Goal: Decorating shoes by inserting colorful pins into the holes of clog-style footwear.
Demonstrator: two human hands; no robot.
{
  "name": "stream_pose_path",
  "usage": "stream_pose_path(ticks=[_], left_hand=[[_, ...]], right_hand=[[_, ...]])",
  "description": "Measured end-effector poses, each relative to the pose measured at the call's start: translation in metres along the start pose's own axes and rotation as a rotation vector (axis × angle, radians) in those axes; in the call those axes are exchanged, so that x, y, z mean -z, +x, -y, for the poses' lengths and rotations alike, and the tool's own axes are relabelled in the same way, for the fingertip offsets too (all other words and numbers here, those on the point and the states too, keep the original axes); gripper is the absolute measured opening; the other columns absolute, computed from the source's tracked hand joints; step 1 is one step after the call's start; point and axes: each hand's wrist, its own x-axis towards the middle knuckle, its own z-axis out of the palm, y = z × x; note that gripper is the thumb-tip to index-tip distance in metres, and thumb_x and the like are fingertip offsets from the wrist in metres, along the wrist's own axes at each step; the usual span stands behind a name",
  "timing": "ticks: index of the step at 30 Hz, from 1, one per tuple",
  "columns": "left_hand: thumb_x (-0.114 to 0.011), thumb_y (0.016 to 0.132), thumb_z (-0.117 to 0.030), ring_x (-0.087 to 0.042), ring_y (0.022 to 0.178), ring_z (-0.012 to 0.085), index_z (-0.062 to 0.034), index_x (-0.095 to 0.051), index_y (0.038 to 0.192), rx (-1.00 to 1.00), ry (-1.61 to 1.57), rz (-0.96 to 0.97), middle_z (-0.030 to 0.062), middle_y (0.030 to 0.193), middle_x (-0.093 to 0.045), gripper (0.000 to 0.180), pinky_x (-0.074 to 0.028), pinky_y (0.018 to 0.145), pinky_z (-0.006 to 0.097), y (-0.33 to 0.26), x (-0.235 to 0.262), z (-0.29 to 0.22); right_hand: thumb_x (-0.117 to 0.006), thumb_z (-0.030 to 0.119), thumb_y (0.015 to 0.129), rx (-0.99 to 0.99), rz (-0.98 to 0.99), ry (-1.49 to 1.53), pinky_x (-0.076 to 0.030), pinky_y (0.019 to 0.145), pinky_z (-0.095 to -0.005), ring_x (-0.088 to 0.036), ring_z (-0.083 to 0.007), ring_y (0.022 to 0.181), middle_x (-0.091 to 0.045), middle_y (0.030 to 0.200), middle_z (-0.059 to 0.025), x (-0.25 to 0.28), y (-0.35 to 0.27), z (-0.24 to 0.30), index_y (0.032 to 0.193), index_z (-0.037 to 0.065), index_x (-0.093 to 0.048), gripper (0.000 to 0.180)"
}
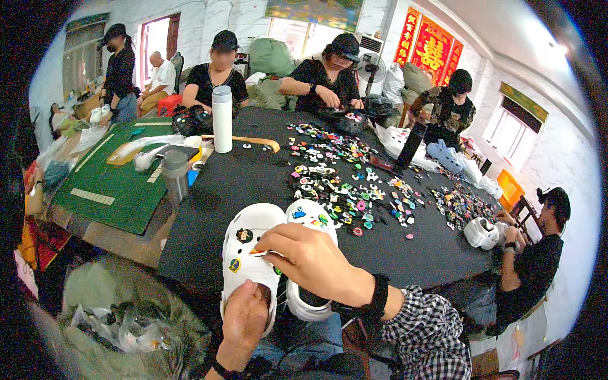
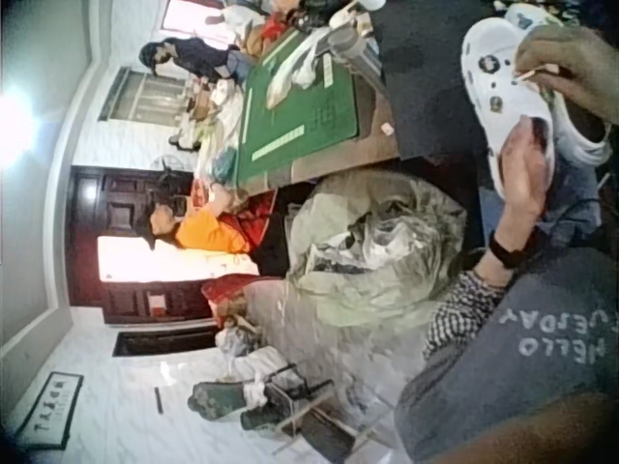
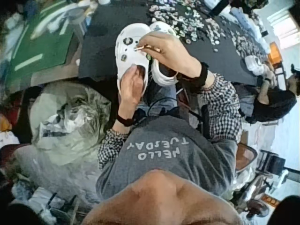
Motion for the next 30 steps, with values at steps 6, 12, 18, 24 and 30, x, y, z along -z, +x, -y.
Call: stream_pose_path(ticks=[6, 12, 18, 24, 30], left_hand=[[-0.053, 0.095, -0.008, -0.051, 0.121, 0.021, 0.0036, -0.048, 0.13, 0.069, -0.068, 0.009, 0.0107, 0.129, -0.055, 0.037, -0.035, 0.108, 0.037, 0.002, 0.008, 0.001], [-0.055, 0.094, -0.007, -0.052, 0.121, 0.0204, 0.0044, -0.046, 0.131, 0.106, -0.078, -0.006, 0.0113, 0.13, -0.055, 0.04, -0.036, 0.108, 0.036, -0.001, 0.006, -0.003], [-0.056, 0.093, -0.006, -0.052, 0.12, 0.0204, 0.0046, -0.043, 0.133, 0.102, -0.063, 0.01, 0.0118, 0.13, -0.055, 0.043, -0.037, 0.107, 0.036, -0.001, 0.004, -0.005], [-0.057, 0.092, -0.006, -0.052, 0.121, 0.0205, 0.0026, -0.043, 0.134, 0.089, -0.069, 0.021, 0.0111, 0.13, -0.054, 0.045, -0.037, 0.107, 0.037, 0.0, 0.001, -0.008], [-0.058, 0.091, -0.004, -0.051, 0.122, 0.0206, 0.0015, -0.043, 0.135, 0.056, -0.078, 0.028, 0.0098, 0.131, -0.054, 0.047, -0.035, 0.108, 0.037, 0.001, 0.009, -0.003]], right_hand=[[-0.068, 0.009, 0.08, 0.136, 0.065, -0.19, -0.052, 0.077, -0.0371, -0.062, -0.028, 0.091, -0.063, 0.098, -0.008, -0.007, 0.009, -0.01, 0.096, 0.005, -0.066, 0.016], [-0.071, 0.005, 0.079, 0.144, 0.13, -0.134, -0.05, 0.081, -0.0365, -0.061, -0.0279, 0.094, -0.063, 0.104, -0.0092, -0.006, -0.001, -0.006, 0.106, 0.004, -0.067, 0.027], [-0.069, 0.007, 0.082, 0.037, 0.206, -0.003, -0.051, 0.079, -0.0364, -0.062, -0.0288, 0.092, -0.064, 0.097, -0.0112, -0.001, 0.008, -0.013, 0.099, 0.003, -0.067, 0.018], [-0.069, 0.008, 0.081, -0.152, 0.414, 0.138, -0.051, 0.076, -0.0391, -0.062, -0.031, 0.093, -0.06, 0.091, -0.0116, 0.011, 0.039, -0.008, 0.105, 0.005, -0.064, 0.024], [-0.068, 0.007, 0.083, -0.051, 0.499, 0.133, -0.051, 0.075, -0.0363, -0.062, -0.0274, 0.089, -0.058, 0.097, -0.0114, 0.011, 0.04, -0.011, 0.104, 0.008, -0.064, 0.022]])
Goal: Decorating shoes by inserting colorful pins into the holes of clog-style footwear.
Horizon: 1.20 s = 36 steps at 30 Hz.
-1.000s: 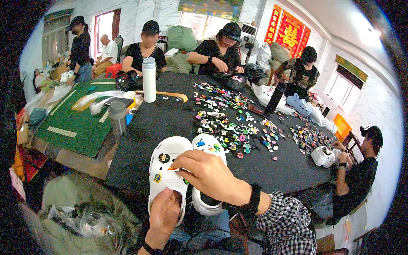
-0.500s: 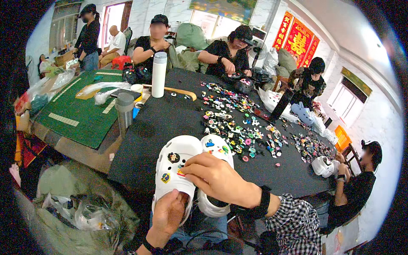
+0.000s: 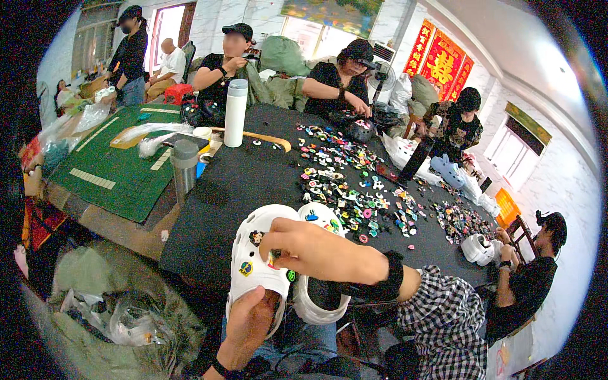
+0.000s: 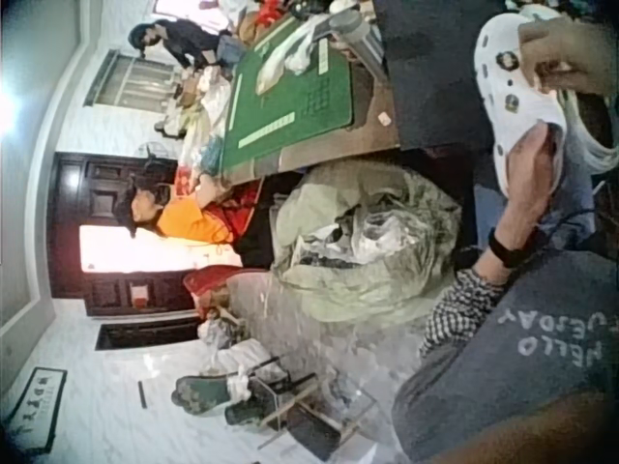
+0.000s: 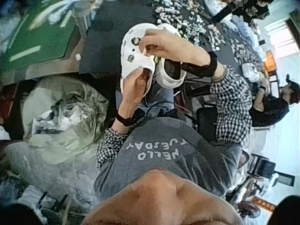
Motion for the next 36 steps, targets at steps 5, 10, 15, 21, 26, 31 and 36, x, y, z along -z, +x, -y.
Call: stream_pose_path(ticks=[5, 10, 15, 21, 26, 31, 36], left_hand=[[-0.059, 0.091, -0.005, -0.05, 0.123, 0.0209, 0.0006, -0.042, 0.137, 0.008, -0.007, -0.001, 0.0097, 0.132, -0.054, 0.049, -0.034, 0.109, 0.037, 0.0, -0.002, 0.0], [-0.059, 0.091, -0.005, -0.048, 0.125, 0.0213, 0.0009, -0.04, 0.138, 0.017, -0.011, 0.007, 0.0106, 0.135, -0.052, 0.051, -0.032, 0.111, 0.037, -0.001, -0.001, -0.001], [-0.059, 0.092, -0.007, -0.047, 0.126, 0.0219, 0.0016, -0.039, 0.138, 0.007, 0.008, 0.005, 0.0114, 0.136, -0.051, 0.051, -0.031, 0.111, 0.037, -0.001, -0.006, -0.002], [-0.059, 0.092, -0.007, -0.047, 0.126, 0.0217, 0.002, -0.039, 0.138, 0.021, 0.015, 0.016, 0.0114, 0.136, -0.051, 0.051, -0.032, 0.111, 0.037, -0.001, -0.003, 0.0], [-0.057, 0.094, -0.01, -0.047, 0.126, 0.022, 0.0016, -0.038, 0.139, 0.017, -0.002, -0.007, 0.0115, 0.138, -0.049, 0.051, -0.032, 0.11, 0.038, 0.0, 0.003, 0.003], [-0.044, 0.099, -0.016, -0.044, 0.131, 0.0265, -0.0001, -0.032, 0.143, -0.007, -0.025, 0.007, 0.0135, 0.14, -0.047, 0.048, -0.029, 0.114, 0.043, -0.001, -0.007, -0.001], [-0.052, 0.098, -0.014, -0.047, 0.127, 0.0226, -0.0016, -0.036, 0.141, -0.006, 0.001, -0.028, 0.0109, 0.139, -0.048, 0.047, -0.033, 0.111, 0.04, 0.001, -0.007, 0.001]], right_hand=[[-0.066, 0.014, 0.09, -0.315, -0.075, 0.467, -0.051, 0.064, -0.0268, -0.063, -0.0126, 0.075, -0.067, 0.087, -0.0057, 0.002, -0.005, -0.017, 0.101, 0.003, -0.064, 0.015], [-0.064, 0.022, 0.092, -0.351, -0.064, 0.407, -0.05, 0.062, -0.0258, -0.062, -0.0091, 0.071, -0.067, 0.08, -0.0046, 0.0, -0.006, -0.026, 0.099, 0.001, -0.065, 0.022], [-0.065, 0.025, 0.09, -0.243, -0.093, 0.167, -0.048, 0.067, -0.0305, -0.062, -0.0149, 0.073, -0.067, 0.079, -0.0083, 0.001, -0.004, -0.017, 0.096, 0.001, -0.066, 0.024], [-0.067, 0.022, 0.088, -0.231, -0.144, 0.101, -0.049, 0.066, -0.0311, -0.064, -0.0191, 0.075, -0.066, 0.086, -0.0102, 0.001, -0.005, -0.013, 0.096, 0.003, -0.066, 0.021], [-0.067, 0.006, 0.085, 0.005, -0.301, -0.05, -0.052, 0.069, -0.031, -0.063, -0.0189, 0.082, -0.063, 0.1, -0.0092, -0.009, -0.022, 0.004, 0.098, 0.003, -0.064, 0.014], [-0.065, 0.002, 0.079, 0.303, -0.365, -0.438, -0.057, 0.069, -0.0345, -0.066, -0.0277, 0.084, -0.062, 0.108, -0.013, -0.031, -0.059, 0.012, 0.107, 0.003, -0.063, 0.028], [-0.064, -0.001, 0.077, 0.14, -0.415, -0.336, -0.055, 0.063, -0.0358, -0.065, -0.028, 0.076, -0.061, 0.101, -0.0115, -0.028, -0.058, 0.011, 0.109, 0.006, -0.063, 0.033]])
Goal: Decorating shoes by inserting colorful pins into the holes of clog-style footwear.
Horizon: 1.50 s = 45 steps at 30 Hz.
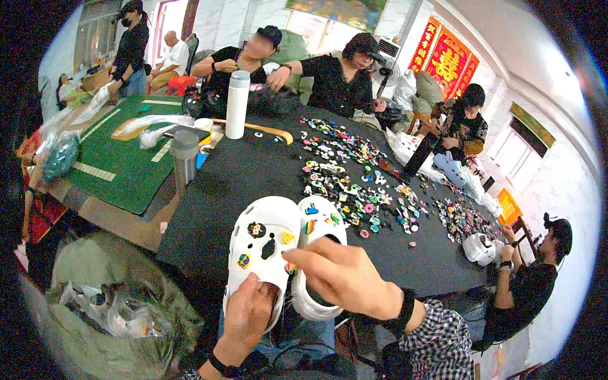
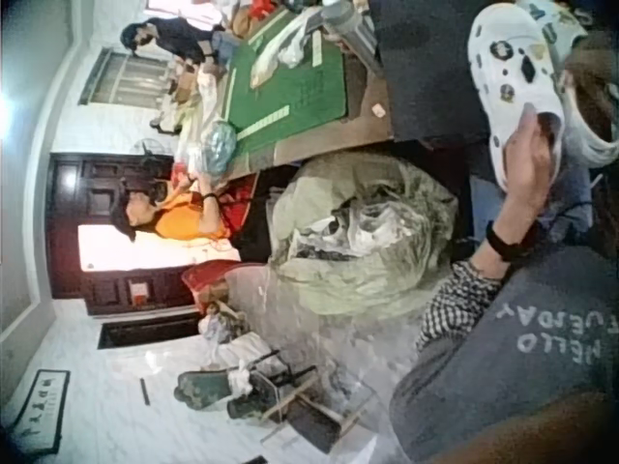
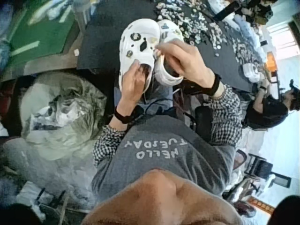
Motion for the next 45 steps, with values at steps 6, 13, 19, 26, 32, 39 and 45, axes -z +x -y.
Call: stream_pose_path(ticks=[6, 13, 19, 26, 32, 39, 45], left_hand=[[-0.05, 0.098, -0.011, -0.049, 0.125, 0.0216, -0.002, -0.036, 0.141, 0.014, -0.004, -0.01, 0.0102, 0.138, -0.049, 0.046, -0.034, 0.11, 0.04, -0.001, 0.002, -0.001], [-0.047, 0.099, -0.021, -0.052, 0.122, 0.0222, -0.0004, -0.041, 0.136, -0.04, 0.092, -0.04, 0.0099, 0.131, -0.055, 0.043, -0.036, 0.108, 0.039, -0.001, 0.003, 0.004], [-0.045, 0.1, -0.025, -0.058, 0.105, 0.0196, 0.0014, -0.051, 0.123, -0.057, 0.039, 0.023, 0.0099, 0.114, -0.062, 0.035, -0.043, 0.094, 0.033, 0.003, 0.025, 0.004], [-0.048, 0.1, -0.026, -0.056, 0.099, 0.0184, -0.0013, -0.053, 0.115, -0.105, 0.068, -0.042, 0.0073, 0.103, -0.063, 0.029, -0.042, 0.093, 0.034, 0.003, 0.01, 0.003], [-0.049, 0.099, -0.027, -0.057, 0.102, 0.02, -0.0023, -0.054, 0.114, -0.093, 0.11, -0.086, 0.0071, 0.106, -0.063, 0.029, -0.042, 0.096, 0.034, 0.003, 0.002, 0.005], [-0.051, 0.098, -0.025, -0.047, 0.123, 0.0246, 0.0008, -0.04, 0.137, -0.082, 0.085, -0.018, 0.0123, 0.132, -0.052, 0.048, -0.036, 0.106, 0.038, 0.002, 0.02, 0.001], [-0.05, 0.099, -0.022, -0.053, 0.116, 0.0237, 0.0, -0.043, 0.135, -0.102, 0.086, -0.028, 0.0113, 0.128, -0.056, 0.043, -0.041, 0.102, 0.037, 0.001, 0.014, 0.004]], right_hand=[[-0.059, -0.003, 0.076, 0.022, 0.112, -0.008, -0.055, 0.065, -0.0369, -0.064, -0.0294, 0.085, -0.057, 0.098, -0.012, -0.008, 0.029, -0.009, 0.108, 0.005, -0.061, 0.033], [-0.059, 0.012, 0.079, 0.296, 0.255, -0.324, -0.054, 0.066, -0.0332, -0.057, -0.0225, 0.087, -0.05, 0.094, -0.0092, -0.015, 0.05, -0.011, 0.089, 0.005, -0.058, 0.012], [-0.059, 0.015, 0.078, 0.321, 0.091, -0.205, -0.051, 0.07, -0.0337, -0.057, -0.0241, 0.086, -0.052, 0.092, -0.0108, -0.035, 0.053, -0.025, 0.083, 0.005, -0.061, 0.012], [-0.059, 0.015, 0.077, 0.38, 0.025, -0.229, -0.052, 0.069, -0.0346, -0.054, -0.0249, 0.086, -0.048, 0.095, -0.0109, -0.036, 0.034, -0.026, 0.084, 0.001, -0.054, 0.016], [-0.06, 0.017, 0.076, 0.384, 0.0, -0.357, -0.051, 0.068, -0.0319, -0.055, -0.023, 0.087, -0.051, 0.09, -0.0102, -0.042, 0.034, -0.024, 0.077, 0.004, -0.059, 0.014], [-0.062, 0.001, 0.076, -0.097, -0.133, -0.178, -0.054, 0.081, -0.0379, -0.061, -0.0308, 0.098, -0.057, 0.111, -0.015, 0.017, 0.018, -0.043, 0.101, 0.003, -0.06, 0.025], [-0.063, 0.011, 0.086, -0.456, -0.575, -0.395, -0.05, 0.078, -0.0411, -0.061, -0.0335, 0.088, -0.064, 0.091, -0.0164, 0.086, -0.049, -0.187, 0.09, 0.002, -0.068, 0.011]])
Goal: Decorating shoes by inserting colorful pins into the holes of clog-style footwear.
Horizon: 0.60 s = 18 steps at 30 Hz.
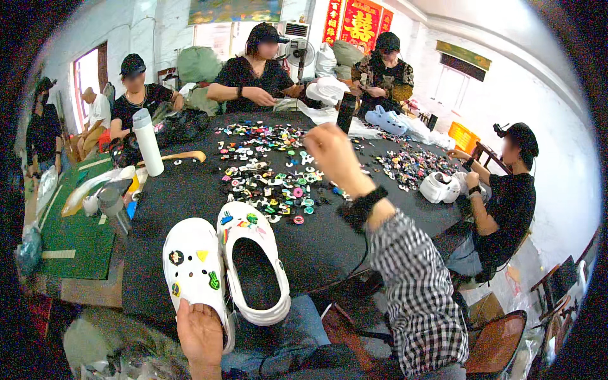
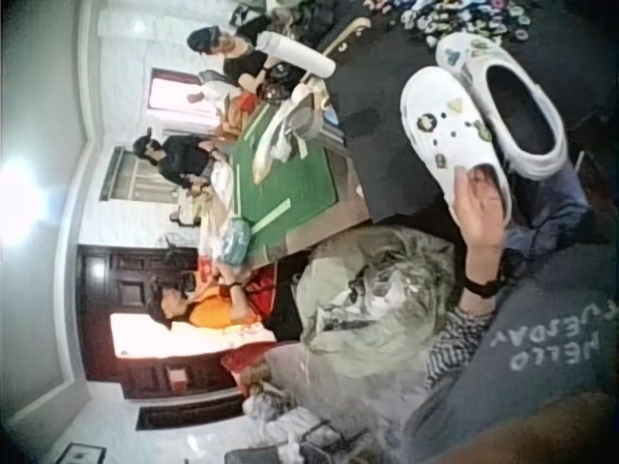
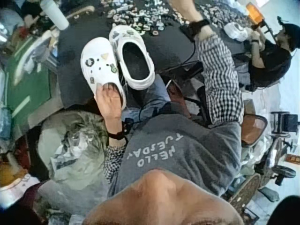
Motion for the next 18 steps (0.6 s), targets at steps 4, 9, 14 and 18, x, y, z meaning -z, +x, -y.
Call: stream_pose_path(ticks=[4, 9, 14, 18], left_hand=[[-0.05, 0.099, -0.022, -0.054, 0.115, 0.0238, -0.0001, -0.043, 0.136, 0.042, -0.022, -0.03, 0.0115, 0.128, -0.057, 0.044, -0.043, 0.1, 0.037, 0.001, 0.008, -0.003], [-0.049, 0.099, -0.018, -0.054, 0.117, 0.0244, 0.0004, -0.042, 0.136, 0.008, 0.011, -0.044, 0.0114, 0.13, -0.056, 0.043, -0.044, 0.099, 0.039, -0.004, 0.0, -0.004], [-0.049, 0.098, -0.023, -0.054, 0.116, 0.0239, 0.0002, -0.048, 0.13, 0.038, -0.049, -0.106, 0.0107, 0.126, -0.058, 0.039, -0.042, 0.102, 0.039, -0.002, 0.01, 0.0], [-0.051, 0.097, -0.024, -0.056, 0.114, 0.024, -0.0009, -0.051, 0.126, 0.066, -0.066, -0.12, 0.0105, 0.121, -0.061, 0.037, -0.041, 0.103, 0.038, -0.001, 0.006, 0.003]], right_hand=[[-0.061, 0.011, 0.085, -0.044, 0.055, -0.271, -0.05, 0.079, -0.0419, -0.061, -0.0374, 0.087, -0.065, 0.093, -0.0196, 0.015, 0.008, -0.09, 0.096, 0.0, -0.069, 0.018], [-0.058, 0.005, 0.087, -0.218, 0.031, -0.007, -0.053, 0.075, -0.0348, -0.067, -0.0255, 0.082, -0.067, 0.093, -0.0156, 0.016, 0.0, -0.056, 0.099, 0.0, -0.069, 0.016], [-0.055, 0.003, 0.093, -0.311, 0.199, 0.532, -0.052, 0.07, -0.0253, -0.063, -0.0101, 0.075, -0.067, 0.093, -0.006, 0.015, -0.005, 0.036, 0.108, 0.0, -0.064, 0.018], [-0.059, 0.007, 0.092, -0.258, 0.45, 0.669, -0.05, 0.067, -0.0239, -0.06, -0.0073, 0.074, -0.066, 0.089, -0.0029, 0.023, -0.018, 0.135, 0.109, 0.001, -0.062, 0.018]])
